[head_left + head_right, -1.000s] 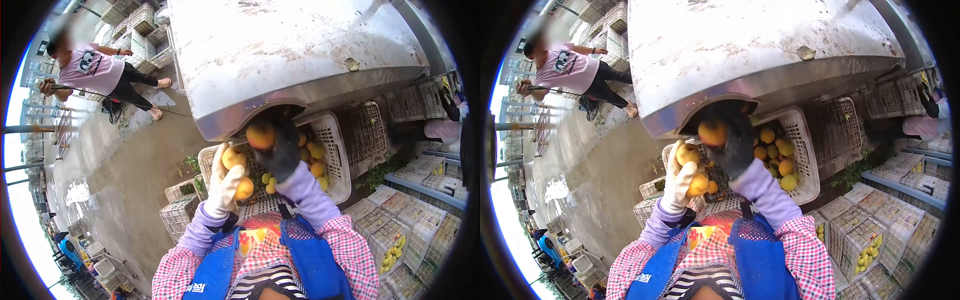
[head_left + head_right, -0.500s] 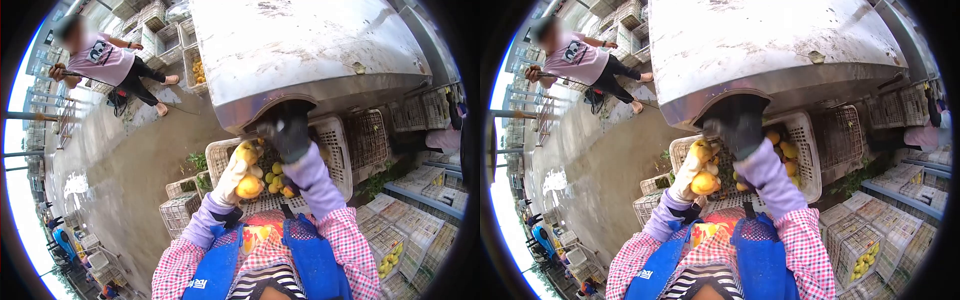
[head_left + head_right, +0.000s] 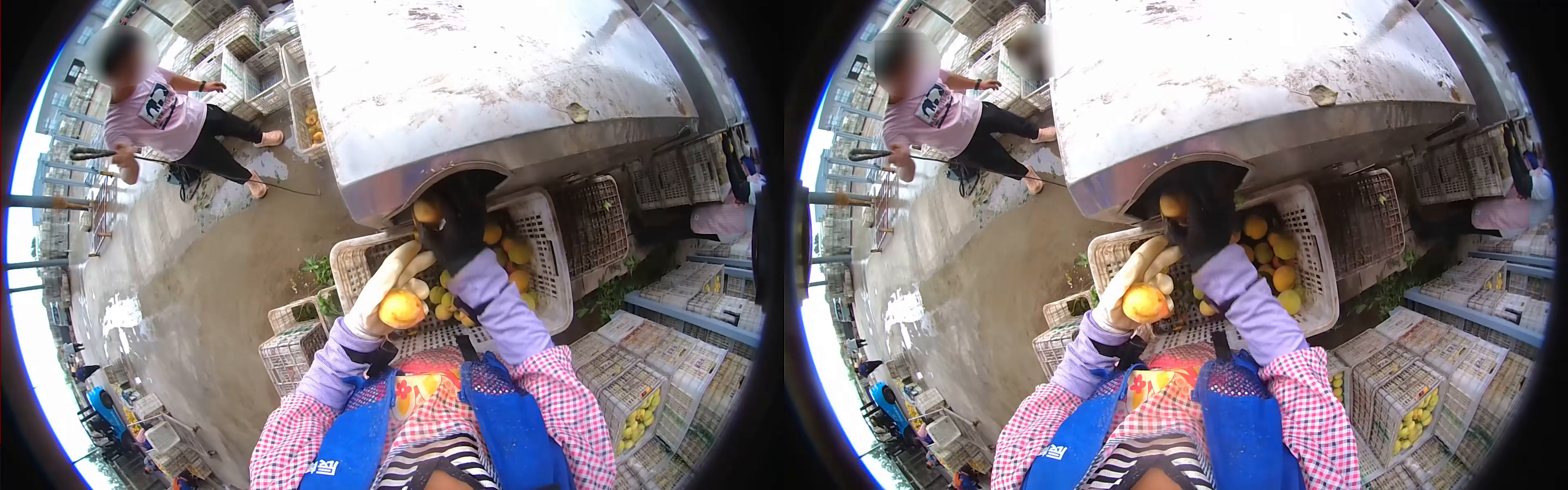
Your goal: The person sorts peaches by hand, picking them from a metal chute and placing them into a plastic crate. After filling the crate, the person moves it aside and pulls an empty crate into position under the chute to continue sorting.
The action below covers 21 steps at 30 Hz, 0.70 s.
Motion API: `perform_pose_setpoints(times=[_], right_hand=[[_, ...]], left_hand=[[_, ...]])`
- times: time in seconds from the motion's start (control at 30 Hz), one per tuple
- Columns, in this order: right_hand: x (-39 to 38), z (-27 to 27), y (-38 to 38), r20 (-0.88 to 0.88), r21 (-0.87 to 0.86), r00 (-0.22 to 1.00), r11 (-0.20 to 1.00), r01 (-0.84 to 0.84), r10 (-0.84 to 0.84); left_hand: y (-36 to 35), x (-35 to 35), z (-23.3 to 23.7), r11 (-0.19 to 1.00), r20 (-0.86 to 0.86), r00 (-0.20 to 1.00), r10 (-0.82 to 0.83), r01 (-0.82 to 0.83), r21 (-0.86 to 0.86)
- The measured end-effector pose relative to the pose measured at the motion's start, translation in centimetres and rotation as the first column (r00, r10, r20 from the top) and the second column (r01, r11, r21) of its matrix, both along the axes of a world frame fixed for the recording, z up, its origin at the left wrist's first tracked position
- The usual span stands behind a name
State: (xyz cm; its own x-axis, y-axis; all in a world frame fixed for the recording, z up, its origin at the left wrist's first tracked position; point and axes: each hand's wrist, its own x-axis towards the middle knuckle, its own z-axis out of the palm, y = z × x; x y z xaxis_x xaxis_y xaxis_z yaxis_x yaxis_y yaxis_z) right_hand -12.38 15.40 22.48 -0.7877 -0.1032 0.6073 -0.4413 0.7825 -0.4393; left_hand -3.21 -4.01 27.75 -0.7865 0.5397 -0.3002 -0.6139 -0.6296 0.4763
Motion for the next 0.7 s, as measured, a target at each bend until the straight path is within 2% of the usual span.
perform_pose_setpoints(times=[0.1, 0.13, 0.23, 0.3, 0.33, 0.43, 0.5, 0.57, 0.6, 0.7], right_hand=[[-2.0, 0.7, -1.5, 0.190, -0.068, 0.982, 0.997, 0.021, -0.008], [-2.4, 1.0, -1.5, 0.232, -0.070, 0.973, 0.997, 0.032, -0.015], [-2.6, 2.2, -0.8, 0.263, -0.044, 0.965, 0.999, -0.010, 0.021], [-3.0, 2.9, -0.4, 0.281, -0.034, 0.957, 0.998, -0.060, 0.067], [-3.0, 3.7, -0.2, 0.287, -0.038, 0.953, 0.995, -0.090, 0.097], [-0.2, 6.6, -0.2, 0.265, -0.112, 0.930, 0.966, -0.231, 0.253], [4.0, 7.0, -0.5, 0.263, -0.169, 0.871, 0.909, -0.381, 0.414], [7.6, 5.6, -0.7, 0.308, -0.104, 0.831, 0.885, -0.454, 0.462], [8.9, 4.9, -0.7, 0.326, -0.051, 0.820, 0.875, -0.481, 0.470], [10.3, 4.9, -0.8, 0.397, -0.137, 0.838, 0.927, -0.350, 0.375]], left_hand=[[-0.5, 0.1, -0.9, 0.996, -0.050, 0.998, 0.028, -0.024, 0.085], [-0.6, 0.3, -0.9, 0.997, 0.004, 0.998, 0.055, -0.055, 0.060], [0.0, -0.6, -0.4, 0.992, 0.126, 0.984, 0.125, -0.126, 0.002], [0.9, -1.0, -1.2, 0.975, 0.130, 0.970, 0.205, -0.215, 0.064], [1.2, -1.5, -0.9, 0.973, 0.066, 0.975, 0.210, -0.215, 0.078], [1.5, -1.4, -0.9, 0.952, 0.115, 0.945, 0.306, -0.307, -0.013], [1.6, -1.3, -0.5, 0.953, 0.154, 0.940, 0.304, -0.298, -0.063], [1.5, -0.9, -0.5, 0.962, 0.230, 0.935, 0.269, -0.250, -0.108], [2.3, -0.8, 0.7, 0.948, 0.222, 0.932, 0.286, -0.241, -0.209], [2.6, -0.8, 1.3, 0.948, 0.094, 0.972, 0.214, -0.184, -0.260]])
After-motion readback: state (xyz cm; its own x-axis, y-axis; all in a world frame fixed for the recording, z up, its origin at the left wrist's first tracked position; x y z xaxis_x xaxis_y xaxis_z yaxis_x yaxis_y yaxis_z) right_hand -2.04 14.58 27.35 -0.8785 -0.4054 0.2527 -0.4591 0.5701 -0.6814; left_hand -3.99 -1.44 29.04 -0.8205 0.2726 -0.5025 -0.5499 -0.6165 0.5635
